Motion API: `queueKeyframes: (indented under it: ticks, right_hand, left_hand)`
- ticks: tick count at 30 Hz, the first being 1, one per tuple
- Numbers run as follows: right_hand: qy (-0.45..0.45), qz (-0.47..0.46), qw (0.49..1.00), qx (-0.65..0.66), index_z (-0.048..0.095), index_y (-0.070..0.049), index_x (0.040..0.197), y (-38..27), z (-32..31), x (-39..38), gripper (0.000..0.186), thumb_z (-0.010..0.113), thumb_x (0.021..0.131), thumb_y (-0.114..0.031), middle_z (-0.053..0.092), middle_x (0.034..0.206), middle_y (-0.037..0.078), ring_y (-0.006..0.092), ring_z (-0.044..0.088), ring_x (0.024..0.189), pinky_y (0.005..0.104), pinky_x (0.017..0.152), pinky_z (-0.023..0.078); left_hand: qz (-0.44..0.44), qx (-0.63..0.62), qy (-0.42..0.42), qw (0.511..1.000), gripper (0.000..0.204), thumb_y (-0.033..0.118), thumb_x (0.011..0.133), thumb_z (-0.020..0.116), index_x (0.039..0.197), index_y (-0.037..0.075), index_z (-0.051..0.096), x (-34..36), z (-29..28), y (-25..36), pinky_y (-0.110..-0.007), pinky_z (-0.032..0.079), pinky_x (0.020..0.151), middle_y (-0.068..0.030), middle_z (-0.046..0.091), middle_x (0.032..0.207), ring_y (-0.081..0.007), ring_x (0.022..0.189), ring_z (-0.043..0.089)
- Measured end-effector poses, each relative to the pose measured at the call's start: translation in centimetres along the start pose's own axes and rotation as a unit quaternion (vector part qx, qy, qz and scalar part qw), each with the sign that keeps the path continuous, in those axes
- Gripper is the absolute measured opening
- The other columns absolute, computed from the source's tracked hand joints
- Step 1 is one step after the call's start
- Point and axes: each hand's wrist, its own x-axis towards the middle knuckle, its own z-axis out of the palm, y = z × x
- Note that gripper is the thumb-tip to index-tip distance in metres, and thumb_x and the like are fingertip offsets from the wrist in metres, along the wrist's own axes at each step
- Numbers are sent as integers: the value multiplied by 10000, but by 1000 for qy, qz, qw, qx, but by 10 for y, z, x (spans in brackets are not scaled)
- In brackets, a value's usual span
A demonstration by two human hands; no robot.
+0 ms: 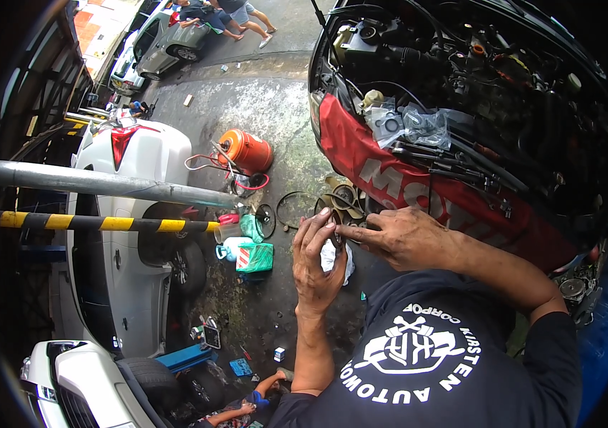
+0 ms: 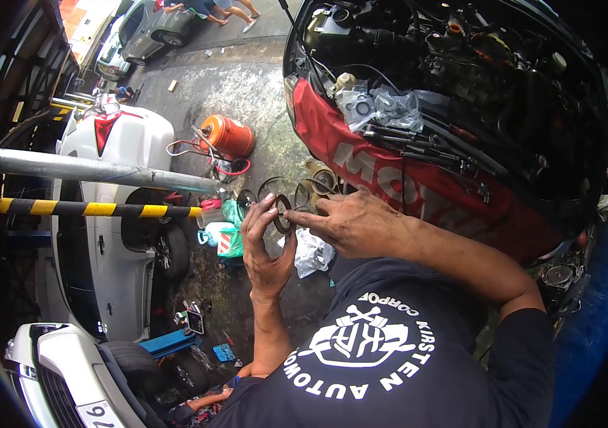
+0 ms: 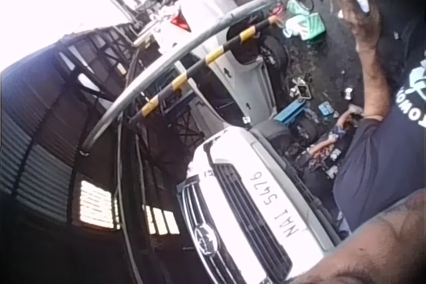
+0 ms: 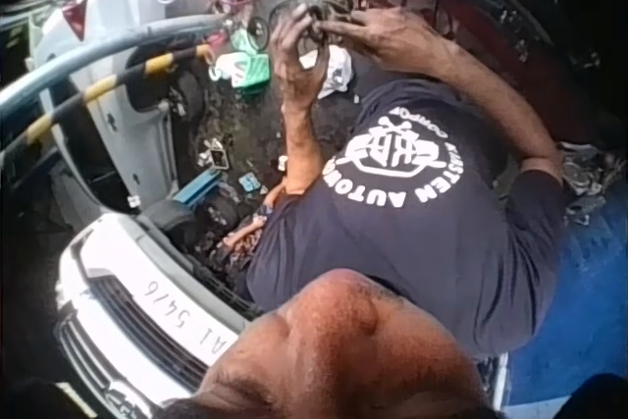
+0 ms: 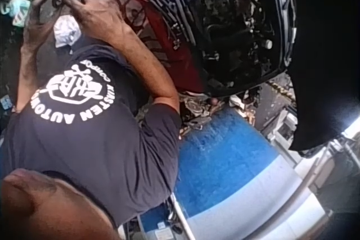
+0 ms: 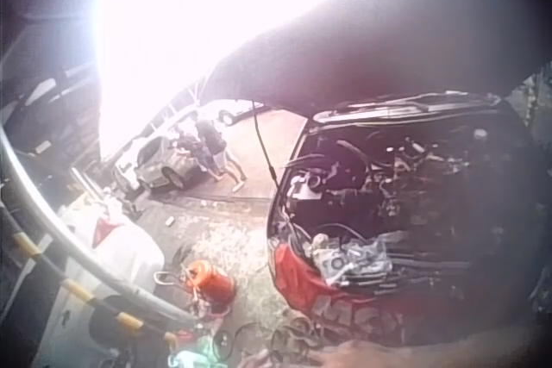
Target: The recorder inspects and cleans mechanical engine parts, specifically seals and housings, before installing them.
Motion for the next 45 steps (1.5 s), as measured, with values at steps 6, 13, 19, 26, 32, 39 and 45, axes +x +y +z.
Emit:
queueKeyframes:
  ticks: [6, 13, 19, 26, 32, 39, 45]
  right_hand:
    - [-40, 115, 886, 448, 434, -194, 1476, -10, 9, -3, 519, 553, 972, -168, 670, 862, 77, 149, 625, 696, 305, 596, 496]
    - [-59, 181, 531, 826, 301, -31, 1510, -8, 12, -2, 544, 452, 1019, -212, 664, 869, 144, 115, 558, 556, 220, 483, 451]
    - [-92, 172, 652, 733, 276, -79, 1541, -16, -1, -4, 570, 458, 1016, -207, 667, 882, 121, 143, 570, 563, 260, 527, 484]
    - [16, 132, 990, 51, 396, -164, 1492, 29, 18, -27, 572, 568, 948, -206, 584, 970, 174, 332, 642, 895, 423, 761, 549]
    - [93, 412, 906, -24, 393, -110, 1480, 163, 70, -128, 580, 568, 957, -288, 580, 1128, 268, 420, 608, 1064, 492, 930, 506]
    - [267, 613, 733, 128, 397, 4, 1448, 215, 36, -196, 591, 554, 966, -301, 568, 1256, 310, 423, 558, 1179, 446, 993, 468]
    - [400, 640, 655, 37, 430, 41, 1415, 218, 22, -230, 570, 576, 955, -263, 656, 1140, 244, 372, 572, 1179, 420, 970, 458]
  left_hand:
    - [1, 0, 5, 1000, 629, -69, 709, 754, 1256, 91, 489, -4, 0, -5, -466, 406, 1090, -142, 580, 1335, -344, 1261, 531]
    - [-34, -66, 55, 996, 635, -64, 717, 766, 1262, 84, 474, -11, 6, -5, -442, 411, 1077, -179, 535, 1371, -336, 1288, 511]
    - [-71, -111, 6, 991, 668, -56, 718, 768, 1296, 71, 459, -7, 13, -2, -435, 396, 1087, -183, 509, 1395, -328, 1302, 499]
    - [-198, -206, 6, 958, 661, -51, 796, 750, 1365, 56, 430, -3, 19, -17, -390, 395, 1091, -132, 484, 1419, -244, 1326, 467]
    - [-251, -260, -37, 932, 651, -55, 800, 740, 1365, 30, 427, 1, 37, -34, -375, 368, 1118, -143, 486, 1410, -246, 1315, 467]
    - [-242, -234, -114, 935, 653, -49, 796, 724, 1374, 26, 432, 32, 49, -66, -373, 408, 1056, -115, 495, 1385, -230, 1272, 477]
    - [-214, -249, -196, 924, 625, -26, 775, 734, 1340, 8, 469, 71, 80, -93, -366, 393, 1078, -149, 540, 1327, -248, 1231, 529]
